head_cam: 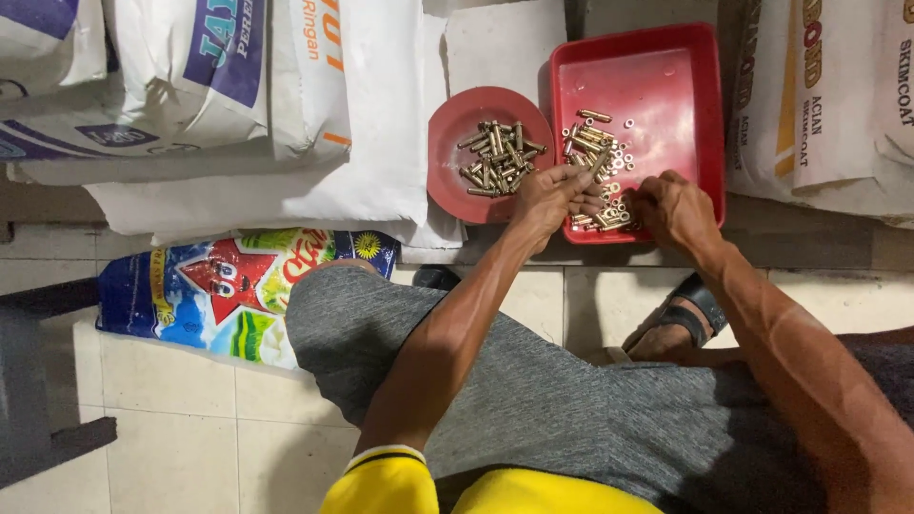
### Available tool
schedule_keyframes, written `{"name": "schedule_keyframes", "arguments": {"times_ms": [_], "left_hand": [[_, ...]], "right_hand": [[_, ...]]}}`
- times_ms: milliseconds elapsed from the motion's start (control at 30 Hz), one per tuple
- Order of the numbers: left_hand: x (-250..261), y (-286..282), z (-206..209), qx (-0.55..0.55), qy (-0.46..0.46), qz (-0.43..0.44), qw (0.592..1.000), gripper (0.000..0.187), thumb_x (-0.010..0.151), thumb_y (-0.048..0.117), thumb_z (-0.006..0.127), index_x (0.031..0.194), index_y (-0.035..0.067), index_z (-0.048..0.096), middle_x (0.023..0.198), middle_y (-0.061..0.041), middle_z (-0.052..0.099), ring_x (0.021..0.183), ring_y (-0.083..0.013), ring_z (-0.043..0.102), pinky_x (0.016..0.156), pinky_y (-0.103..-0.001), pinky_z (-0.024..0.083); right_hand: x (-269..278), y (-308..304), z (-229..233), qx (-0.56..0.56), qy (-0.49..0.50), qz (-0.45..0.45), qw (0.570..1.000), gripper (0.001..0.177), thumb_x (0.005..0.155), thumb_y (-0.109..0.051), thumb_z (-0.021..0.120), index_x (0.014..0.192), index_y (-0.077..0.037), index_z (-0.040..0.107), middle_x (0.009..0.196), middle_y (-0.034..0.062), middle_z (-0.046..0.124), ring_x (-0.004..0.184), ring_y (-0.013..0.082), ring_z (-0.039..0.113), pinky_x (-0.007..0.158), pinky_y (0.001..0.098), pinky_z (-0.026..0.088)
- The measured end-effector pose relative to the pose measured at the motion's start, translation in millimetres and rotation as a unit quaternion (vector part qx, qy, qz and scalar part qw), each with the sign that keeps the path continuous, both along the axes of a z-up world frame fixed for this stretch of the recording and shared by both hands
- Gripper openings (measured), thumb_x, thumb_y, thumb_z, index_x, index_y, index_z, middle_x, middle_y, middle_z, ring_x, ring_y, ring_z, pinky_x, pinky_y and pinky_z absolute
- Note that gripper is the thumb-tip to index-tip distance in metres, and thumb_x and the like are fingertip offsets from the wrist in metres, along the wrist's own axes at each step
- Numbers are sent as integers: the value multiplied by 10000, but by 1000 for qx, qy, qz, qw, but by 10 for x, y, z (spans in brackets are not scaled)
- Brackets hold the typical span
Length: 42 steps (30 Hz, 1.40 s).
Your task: Manually sliding metal washers onto bolts and placing them in a tray.
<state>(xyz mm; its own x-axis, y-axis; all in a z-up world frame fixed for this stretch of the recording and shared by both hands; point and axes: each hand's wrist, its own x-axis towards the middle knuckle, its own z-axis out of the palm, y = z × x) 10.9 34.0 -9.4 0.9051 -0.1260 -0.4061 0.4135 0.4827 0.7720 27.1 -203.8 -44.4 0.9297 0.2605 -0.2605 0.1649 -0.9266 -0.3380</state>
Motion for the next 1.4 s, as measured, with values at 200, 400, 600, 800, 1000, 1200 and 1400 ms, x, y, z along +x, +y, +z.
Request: {"name": "schedule_keyframes", "arguments": {"times_ms": [200, 400, 600, 800, 1000, 1200, 1400], "left_hand": [[20, -19, -262, -38, -9, -24, 999, 341, 960, 131, 741, 1166, -74, 564, 939, -255, 732, 775, -278, 771, 696, -384, 680], [38, -99, -510, -24, -34, -39, 998, 320, 962, 91, 721, 1181, -58, 542, 918, -263, 730, 755, -335, 770, 658, -420, 682], [-7, -14, -270, 28, -9, -59, 998, 344, 948, 58, 705, 1210, -101, 548, 934, -286, 708, 759, -367, 756, 661, -404, 673], [12, -118, -179, 122, -15, -110, 986, 369, 885, 81, 748, 1185, -99, 631, 884, -253, 704, 668, -283, 754, 581, -337, 674], [12, -119, -177, 142, -29, -105, 984, 391, 881, 76, 765, 1207, -92, 629, 900, -275, 674, 671, -308, 745, 549, -344, 668], [-28, -110, -50, 200, -52, -111, 972, 307, 894, 105, 742, 1164, -31, 688, 894, -226, 718, 676, -263, 750, 576, -334, 673], [-41, -70, 6, 305, -98, -100, 942, 268, 926, 170, 718, 1157, 35, 693, 880, -190, 724, 723, -246, 740, 610, -364, 664]], "right_hand": [[34, 72, 205, -2, 36, 24, 999, 253, 959, -264, 660, 1194, -171, 672, 1159, 136, 677, 1000, 474, 720, 904, 632, 574], [25, -3, 3, -26, 1, 60, 998, 268, 935, -234, 652, 1192, -160, 665, 1187, 134, 693, 1009, 437, 739, 893, 567, 597], [129, -6, -116, 123, 26, -83, 989, 193, 967, -258, 671, 1121, -143, 682, 1118, 133, 751, 1027, 390, 722, 830, 567, 580], [140, 507, 1026, 426, 15, -131, 895, 101, 938, -55, 778, 1000, -56, 698, 815, 100, 725, 730, 113, 666, 644, 243, 521], [142, 459, 1124, 448, 66, -102, 886, 165, 861, 13, 820, 980, 26, 705, 1029, 219, 739, 860, 191, 708, 732, 322, 590], [152, 439, 984, 473, 109, -145, 862, 232, 870, -16, 840, 1024, 17, 669, 952, 188, 707, 825, 202, 685, 716, 296, 601], [133, 483, 1008, 487, 143, -177, 843, 276, 1018, -159, 749, 1197, 15, 631, 1026, 163, 669, 915, 209, 675, 795, 310, 619]]}}
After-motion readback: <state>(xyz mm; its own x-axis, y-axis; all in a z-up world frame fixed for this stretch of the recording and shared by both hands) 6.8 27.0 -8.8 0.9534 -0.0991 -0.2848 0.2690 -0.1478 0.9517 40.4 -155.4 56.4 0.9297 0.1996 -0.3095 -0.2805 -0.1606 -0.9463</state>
